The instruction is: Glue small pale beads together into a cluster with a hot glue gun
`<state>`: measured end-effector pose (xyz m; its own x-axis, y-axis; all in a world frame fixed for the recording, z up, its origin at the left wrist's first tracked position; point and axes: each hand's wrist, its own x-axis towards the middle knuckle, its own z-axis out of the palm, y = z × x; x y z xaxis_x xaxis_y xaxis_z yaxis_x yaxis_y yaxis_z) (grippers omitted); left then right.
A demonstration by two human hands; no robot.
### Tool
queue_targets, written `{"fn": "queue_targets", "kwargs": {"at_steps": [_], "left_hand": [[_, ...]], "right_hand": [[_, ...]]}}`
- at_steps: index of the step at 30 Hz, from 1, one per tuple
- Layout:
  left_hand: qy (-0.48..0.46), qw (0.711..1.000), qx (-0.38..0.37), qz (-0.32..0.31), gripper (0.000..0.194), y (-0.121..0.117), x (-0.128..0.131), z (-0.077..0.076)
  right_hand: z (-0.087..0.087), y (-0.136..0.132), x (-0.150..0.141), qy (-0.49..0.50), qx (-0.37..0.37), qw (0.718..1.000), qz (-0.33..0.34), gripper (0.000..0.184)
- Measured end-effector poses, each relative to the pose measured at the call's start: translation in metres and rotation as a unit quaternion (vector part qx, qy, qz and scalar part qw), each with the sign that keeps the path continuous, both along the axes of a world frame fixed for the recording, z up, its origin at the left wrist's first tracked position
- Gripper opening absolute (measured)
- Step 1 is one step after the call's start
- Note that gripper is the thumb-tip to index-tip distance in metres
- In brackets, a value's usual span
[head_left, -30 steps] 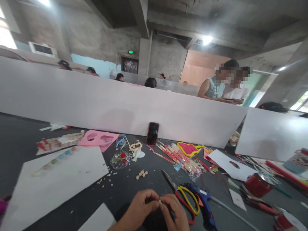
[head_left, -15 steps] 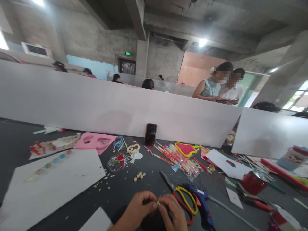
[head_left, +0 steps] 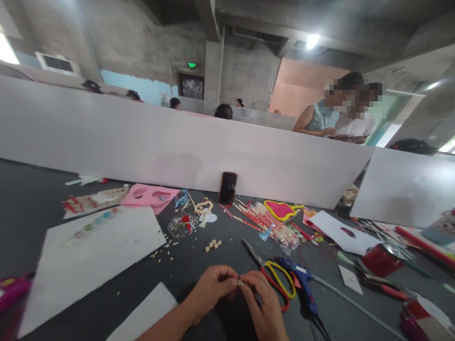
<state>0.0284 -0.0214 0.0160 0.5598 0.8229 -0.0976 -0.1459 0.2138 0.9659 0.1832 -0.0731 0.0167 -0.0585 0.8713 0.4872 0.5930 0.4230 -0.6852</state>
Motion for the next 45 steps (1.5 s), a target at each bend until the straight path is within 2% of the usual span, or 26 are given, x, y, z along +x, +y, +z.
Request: {"fn": "queue_targets", "kwargs": {"at_steps": [7,12,16,22,28,32,35,41,45], "left_hand": [[-0.057,0.995,-0.075,-0.019,0.033,-0.002,0.0,0.001],[-0.084,0.99,-0.113,-0.008,0.028,-0.001,0.0,-0.002],[-0.084,0.988,-0.126,-0.006,0.026,-0.001,-0.001,-0.002],[-0.076,0.988,-0.132,-0.024,0.026,-0.002,-0.002,-0.001],[-0.08,0.985,-0.146,-0.04,0.025,-0.002,-0.002,0.0],[-0.09,0.983,-0.16,-0.028,0.026,-0.001,-0.002,0.001],[-0.098,0.982,-0.164,-0.01,0.027,-0.001,-0.001,0.002],[-0.078,0.986,-0.151,-0.004,0.028,-0.001,-0.001,0.003],[-0.059,0.993,-0.105,-0.008,0.028,-0.001,-0.002,0.004]], "right_hand": [[-0.002,0.001,0.002,-0.015,-0.017,0.999,0.024,0.017],[-0.007,0.001,0.004,-0.019,-0.011,1.0,0.006,0.02],[-0.007,0.003,0.004,-0.002,-0.005,1.0,-0.005,0.014],[-0.003,0.004,0.002,0.019,-0.014,1.0,0.017,0.011],[-0.007,0.004,0.003,0.035,-0.033,0.999,0.022,0.011],[-0.006,0.003,0.001,0.065,-0.056,0.996,-0.005,0.009],[-0.001,0.002,-0.002,0.06,-0.079,0.995,0.002,0.008],[0.005,0.002,-0.006,0.06,-0.09,0.994,0.011,0.013],[0.005,0.002,-0.005,0.059,-0.09,0.994,0.01,0.013]]}}
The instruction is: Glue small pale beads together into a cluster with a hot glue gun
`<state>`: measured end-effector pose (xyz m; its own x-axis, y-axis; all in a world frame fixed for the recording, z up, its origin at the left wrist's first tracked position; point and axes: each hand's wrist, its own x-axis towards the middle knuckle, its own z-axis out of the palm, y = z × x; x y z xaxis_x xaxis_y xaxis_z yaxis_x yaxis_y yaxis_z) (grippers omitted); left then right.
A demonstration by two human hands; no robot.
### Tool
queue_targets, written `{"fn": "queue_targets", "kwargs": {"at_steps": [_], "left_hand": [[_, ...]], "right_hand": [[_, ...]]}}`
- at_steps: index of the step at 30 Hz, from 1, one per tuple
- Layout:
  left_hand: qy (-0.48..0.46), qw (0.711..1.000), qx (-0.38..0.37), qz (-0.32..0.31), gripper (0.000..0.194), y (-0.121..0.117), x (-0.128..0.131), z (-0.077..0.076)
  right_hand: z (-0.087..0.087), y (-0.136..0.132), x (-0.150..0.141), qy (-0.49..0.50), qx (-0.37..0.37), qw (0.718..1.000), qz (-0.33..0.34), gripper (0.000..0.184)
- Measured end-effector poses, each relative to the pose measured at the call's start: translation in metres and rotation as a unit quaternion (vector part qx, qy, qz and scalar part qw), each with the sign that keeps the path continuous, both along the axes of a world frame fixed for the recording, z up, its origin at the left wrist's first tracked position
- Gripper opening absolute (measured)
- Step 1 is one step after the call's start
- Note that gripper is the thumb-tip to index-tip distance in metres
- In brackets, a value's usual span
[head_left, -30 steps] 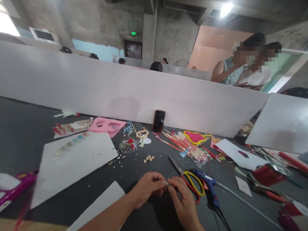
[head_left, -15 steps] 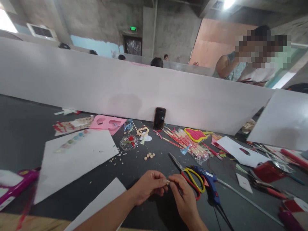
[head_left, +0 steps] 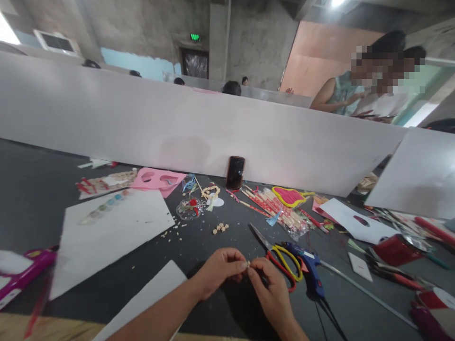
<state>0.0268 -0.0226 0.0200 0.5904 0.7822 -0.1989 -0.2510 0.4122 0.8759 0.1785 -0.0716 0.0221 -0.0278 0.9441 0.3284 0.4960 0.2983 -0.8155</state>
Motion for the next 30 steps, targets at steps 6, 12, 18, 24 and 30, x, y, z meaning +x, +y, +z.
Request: {"fn": "queue_targets", "kwargs": {"at_steps": [6,12,18,24,30], "left_hand": [[0.047,0.995,0.085,-0.001,0.031,0.0002,-0.0003,0.0006],[0.074,0.992,0.103,-0.001,0.036,0.0009,-0.0004,0.0001],[0.075,0.993,0.096,-0.001,0.036,0.0012,0.0003,-0.0023],[0.069,0.992,0.102,0.001,0.035,0.0018,-0.0003,-0.0021],[0.08,0.991,0.109,0.006,0.033,0.0025,-0.0017,-0.0002]], "right_hand": [[-0.0012,-0.0005,0.0008,-0.001,-0.008,1.0,-0.006,0.014],[-0.0023,-0.0004,0.001,-0.002,-0.003,1.0,-0.003,0.015],[-0.0009,-0.0009,0.0006,0.0,-0.003,1.0,-0.003,0.016],[0.0008,-0.0009,-0.0005,-0.007,0.0,1.0,-0.002,0.017],[-0.0005,0.001,0.0024,-0.029,0.006,1.0,-0.009,0.014]]}}
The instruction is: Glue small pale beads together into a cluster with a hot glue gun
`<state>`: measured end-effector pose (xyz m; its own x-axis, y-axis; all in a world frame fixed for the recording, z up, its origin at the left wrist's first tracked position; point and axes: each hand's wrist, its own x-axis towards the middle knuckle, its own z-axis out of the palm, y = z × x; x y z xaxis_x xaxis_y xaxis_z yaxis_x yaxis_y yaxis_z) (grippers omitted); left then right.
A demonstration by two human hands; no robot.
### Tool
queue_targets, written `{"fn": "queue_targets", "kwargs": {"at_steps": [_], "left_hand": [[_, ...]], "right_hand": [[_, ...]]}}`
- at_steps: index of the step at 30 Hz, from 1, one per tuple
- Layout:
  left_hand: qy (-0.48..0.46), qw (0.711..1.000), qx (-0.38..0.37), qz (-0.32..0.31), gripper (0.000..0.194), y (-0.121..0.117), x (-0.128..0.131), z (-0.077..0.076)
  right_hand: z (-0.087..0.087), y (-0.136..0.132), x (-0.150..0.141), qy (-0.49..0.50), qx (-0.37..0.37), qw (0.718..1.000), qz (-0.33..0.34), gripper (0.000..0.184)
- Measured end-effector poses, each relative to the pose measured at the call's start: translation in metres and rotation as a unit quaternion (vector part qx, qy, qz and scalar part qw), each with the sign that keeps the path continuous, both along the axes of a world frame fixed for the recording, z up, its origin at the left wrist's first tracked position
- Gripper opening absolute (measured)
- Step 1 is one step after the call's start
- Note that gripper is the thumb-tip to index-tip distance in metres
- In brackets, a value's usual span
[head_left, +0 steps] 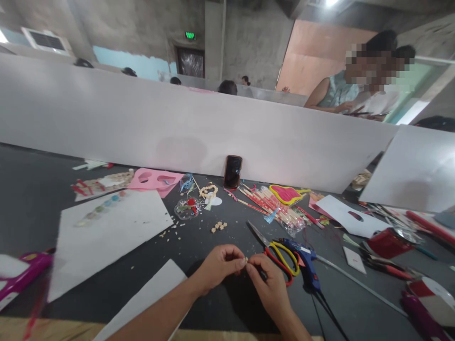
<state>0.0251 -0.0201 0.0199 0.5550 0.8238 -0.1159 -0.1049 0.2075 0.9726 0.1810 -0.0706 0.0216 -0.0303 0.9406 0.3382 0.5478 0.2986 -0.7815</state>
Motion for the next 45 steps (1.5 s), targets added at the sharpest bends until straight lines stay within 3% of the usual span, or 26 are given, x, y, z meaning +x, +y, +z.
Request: {"fn": "queue_targets", "kwargs": {"at_steps": [6,10,14,18,21,24,27,33,39,45], "left_hand": [[-0.064,0.993,-0.041,0.094,0.033,0.008,-0.007,0.004],[-0.09,0.987,-0.065,0.117,0.032,0.012,-0.014,0.007],[-0.046,0.995,-0.035,0.081,0.032,0.011,-0.016,0.01],[0.08,0.996,0.04,-0.025,0.031,0.005,-0.014,0.009],[0.184,0.961,0.184,-0.095,0.024,-0.001,-0.013,0.008],[0.245,0.892,0.354,-0.135,0.017,-0.003,-0.012,0.009],[0.271,0.837,0.447,-0.16,0.018,-0.003,-0.011,0.008],[0.293,0.805,0.49,-0.165,0.012,-0.002,-0.012,0.002],[0.313,0.788,0.499,-0.177,0.012,-0.002,-0.012,0.0],[0.297,0.806,0.485,-0.164,0.009,0.005,-0.019,0.005]], "right_hand": [[0.018,-0.001,0.02,-0.033,-0.014,0.999,-0.034,0.02],[0.033,-0.008,0.04,-0.096,-0.043,0.994,0.004,0.021],[0.03,-0.016,0.059,-0.151,-0.054,0.987,-0.002,0.021],[0.018,-0.024,0.075,-0.192,-0.059,0.979,-0.039,0.019],[0.015,-0.032,0.084,-0.224,-0.058,0.97,-0.067,0.019],[0.014,-0.036,0.09,-0.263,-0.041,0.96,-0.089,0.018],[0.013,-0.032,0.09,-0.304,-0.025,0.948,-0.091,0.019],[0.019,-0.019,0.097,-0.332,-0.026,0.935,-0.122,0.023],[0.027,-0.015,0.13,-0.36,-0.053,0.91,-0.199,0.03],[0.022,-0.012,0.155,-0.366,-0.109,0.885,-0.266,0.035]]}}
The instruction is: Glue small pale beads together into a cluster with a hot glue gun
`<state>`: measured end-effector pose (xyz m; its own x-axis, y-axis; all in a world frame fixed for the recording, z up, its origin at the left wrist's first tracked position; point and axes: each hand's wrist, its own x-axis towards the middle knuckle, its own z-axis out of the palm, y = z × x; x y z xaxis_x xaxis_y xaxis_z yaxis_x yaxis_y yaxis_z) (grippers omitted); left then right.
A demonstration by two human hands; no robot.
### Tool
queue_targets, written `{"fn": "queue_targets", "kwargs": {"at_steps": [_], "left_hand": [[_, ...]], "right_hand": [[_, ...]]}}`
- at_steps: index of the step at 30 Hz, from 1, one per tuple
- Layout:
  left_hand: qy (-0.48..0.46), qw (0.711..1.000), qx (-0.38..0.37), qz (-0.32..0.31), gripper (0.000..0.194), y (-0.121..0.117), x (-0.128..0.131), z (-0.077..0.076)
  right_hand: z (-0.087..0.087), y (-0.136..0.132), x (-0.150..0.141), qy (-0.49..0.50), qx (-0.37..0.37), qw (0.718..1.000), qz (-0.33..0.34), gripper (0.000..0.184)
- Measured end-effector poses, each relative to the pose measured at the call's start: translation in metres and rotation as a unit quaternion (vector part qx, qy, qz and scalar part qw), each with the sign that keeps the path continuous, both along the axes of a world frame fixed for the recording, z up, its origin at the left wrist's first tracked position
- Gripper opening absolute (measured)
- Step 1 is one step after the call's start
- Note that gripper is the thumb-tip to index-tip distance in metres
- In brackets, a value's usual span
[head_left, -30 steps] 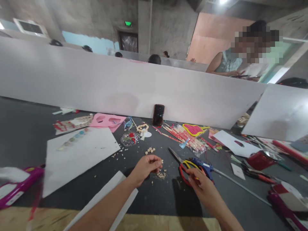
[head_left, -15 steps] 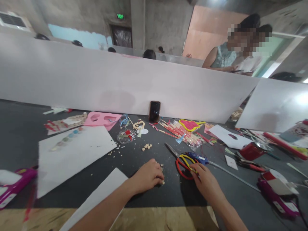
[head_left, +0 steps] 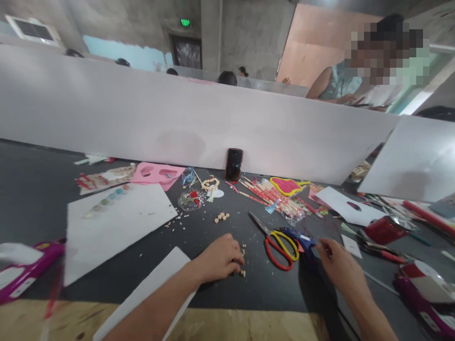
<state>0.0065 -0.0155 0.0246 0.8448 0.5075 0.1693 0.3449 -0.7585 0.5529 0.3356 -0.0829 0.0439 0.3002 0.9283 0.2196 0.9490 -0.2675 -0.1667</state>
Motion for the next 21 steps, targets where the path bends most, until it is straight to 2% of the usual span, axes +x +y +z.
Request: {"fn": "queue_targets", "kwargs": {"at_steps": [2,5,8,12,15,21], "left_hand": [[-0.008,0.999,-0.005,0.04,0.012,0.004,-0.003,0.001],[-0.015,0.99,-0.002,0.14,0.019,0.009,-0.007,0.001],[0.009,0.978,0.005,0.206,0.021,0.013,-0.009,-0.003],[0.053,0.976,0.004,0.213,0.019,0.015,-0.009,-0.008],[0.072,0.976,-0.002,0.205,0.015,0.014,-0.01,-0.008],[0.087,0.975,0.003,0.206,0.012,0.013,-0.01,-0.006]], "right_hand": [[-0.003,0.0,0.001,0.005,-0.015,1.0,-0.015,0.037],[-0.007,-0.001,-0.003,0.018,-0.044,0.999,-0.022,0.037],[-0.009,-0.001,-0.007,0.041,-0.078,0.996,-0.032,0.038],[-0.007,0.002,-0.012,0.07,-0.108,0.991,-0.04,0.041],[-0.003,0.006,-0.015,0.097,-0.117,0.988,-0.026,0.036],[0.004,0.011,-0.015,0.171,-0.102,0.979,-0.031,0.032]]}}
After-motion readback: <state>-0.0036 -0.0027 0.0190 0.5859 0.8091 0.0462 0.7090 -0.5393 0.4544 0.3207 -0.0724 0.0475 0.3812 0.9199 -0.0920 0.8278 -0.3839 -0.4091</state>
